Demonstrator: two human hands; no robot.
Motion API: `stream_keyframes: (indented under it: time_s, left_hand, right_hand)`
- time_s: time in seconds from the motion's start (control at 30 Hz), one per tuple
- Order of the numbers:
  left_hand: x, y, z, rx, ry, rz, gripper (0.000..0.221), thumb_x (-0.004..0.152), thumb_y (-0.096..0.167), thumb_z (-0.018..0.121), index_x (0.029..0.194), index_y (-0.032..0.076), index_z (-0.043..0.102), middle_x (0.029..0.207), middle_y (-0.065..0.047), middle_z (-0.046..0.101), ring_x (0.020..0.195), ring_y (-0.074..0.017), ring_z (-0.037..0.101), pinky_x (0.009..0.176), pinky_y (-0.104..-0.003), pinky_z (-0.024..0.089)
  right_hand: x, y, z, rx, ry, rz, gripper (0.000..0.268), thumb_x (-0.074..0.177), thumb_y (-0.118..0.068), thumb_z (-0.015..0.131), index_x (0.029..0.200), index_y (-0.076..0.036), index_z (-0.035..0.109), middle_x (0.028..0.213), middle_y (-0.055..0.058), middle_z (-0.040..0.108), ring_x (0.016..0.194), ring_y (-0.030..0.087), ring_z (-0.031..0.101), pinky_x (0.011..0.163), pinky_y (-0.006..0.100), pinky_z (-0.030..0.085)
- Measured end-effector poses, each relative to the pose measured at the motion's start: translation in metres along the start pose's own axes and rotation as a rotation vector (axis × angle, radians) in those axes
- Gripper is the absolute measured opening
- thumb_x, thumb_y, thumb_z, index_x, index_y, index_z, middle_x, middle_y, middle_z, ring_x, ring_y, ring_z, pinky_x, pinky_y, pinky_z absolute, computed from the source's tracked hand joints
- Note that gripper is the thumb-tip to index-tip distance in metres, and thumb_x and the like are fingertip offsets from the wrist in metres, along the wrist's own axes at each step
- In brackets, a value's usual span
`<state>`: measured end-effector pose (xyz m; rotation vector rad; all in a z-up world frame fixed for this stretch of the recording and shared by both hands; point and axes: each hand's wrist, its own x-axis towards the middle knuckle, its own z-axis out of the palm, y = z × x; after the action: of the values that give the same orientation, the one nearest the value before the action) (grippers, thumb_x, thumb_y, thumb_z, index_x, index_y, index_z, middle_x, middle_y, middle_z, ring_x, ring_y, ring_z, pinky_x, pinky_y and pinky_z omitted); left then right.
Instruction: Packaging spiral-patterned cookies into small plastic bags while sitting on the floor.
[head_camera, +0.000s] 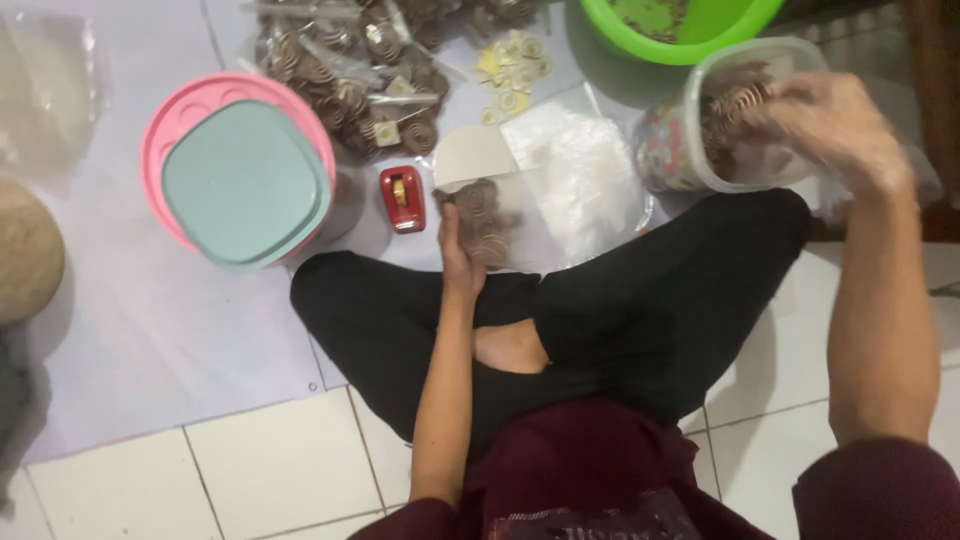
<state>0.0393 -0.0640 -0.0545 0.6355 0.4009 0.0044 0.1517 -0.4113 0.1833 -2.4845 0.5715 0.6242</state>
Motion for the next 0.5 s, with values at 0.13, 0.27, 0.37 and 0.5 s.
stream_keyframes:
  time_s: [0.13,0.27,0.37,0.5]
  left_hand:
    - [0.0,-0.003,0.001,-0.015,-0.022,0.02,0.053,0.102,0.044,0.058,0.12,-0.005,0.064,0.103,-0.019,0.074,0.083,-0.0348,0.075,0.071,-0.041,0.062]
    - [-0.001,-0.003,0.003,0.016,-0.008,0.079,0.048,0.102,0.039,0.06,0.117,-0.007,0.065,0.103,-0.022,0.074,0.087,-0.0312,0.074,0.077,-0.043,0.063]
    - [-0.005,0.003,0.008,0.035,-0.035,0.044,0.054,0.103,0.042,0.057,0.12,-0.008,0.06,0.101,-0.023,0.073,0.078,-0.0394,0.075,0.066,-0.046,0.063]
    - [0.012,-0.026,-0.025,0.133,0.116,0.069,0.045,0.103,0.043,0.066,0.13,0.007,0.062,0.115,-0.015,0.073,0.105,-0.0261,0.073,0.091,-0.045,0.062]
  right_hand:
    - [-0.042,-0.012,0.025,0.122,-0.067,-0.409,0.032,0.097,-0.017,0.064,0.126,-0.003,0.068,0.126,0.016,0.067,0.111,0.029,0.063,0.094,0.042,0.05]
    - [-0.104,-0.067,0.05,0.246,-0.269,-0.558,0.025,0.096,-0.018,0.067,0.114,-0.003,0.074,0.09,0.013,0.078,0.063,0.018,0.07,0.06,0.027,0.061]
    - [-0.115,-0.089,0.068,0.19,-0.258,-0.573,0.027,0.097,-0.017,0.069,0.117,0.001,0.074,0.08,0.016,0.078,0.06,0.019,0.074,0.057,0.026,0.064]
    - [-0.107,-0.095,0.096,0.146,-0.194,-0.592,0.022,0.093,-0.014,0.075,0.114,-0.008,0.08,0.08,0.018,0.077,0.07,0.026,0.076,0.073,0.039,0.058]
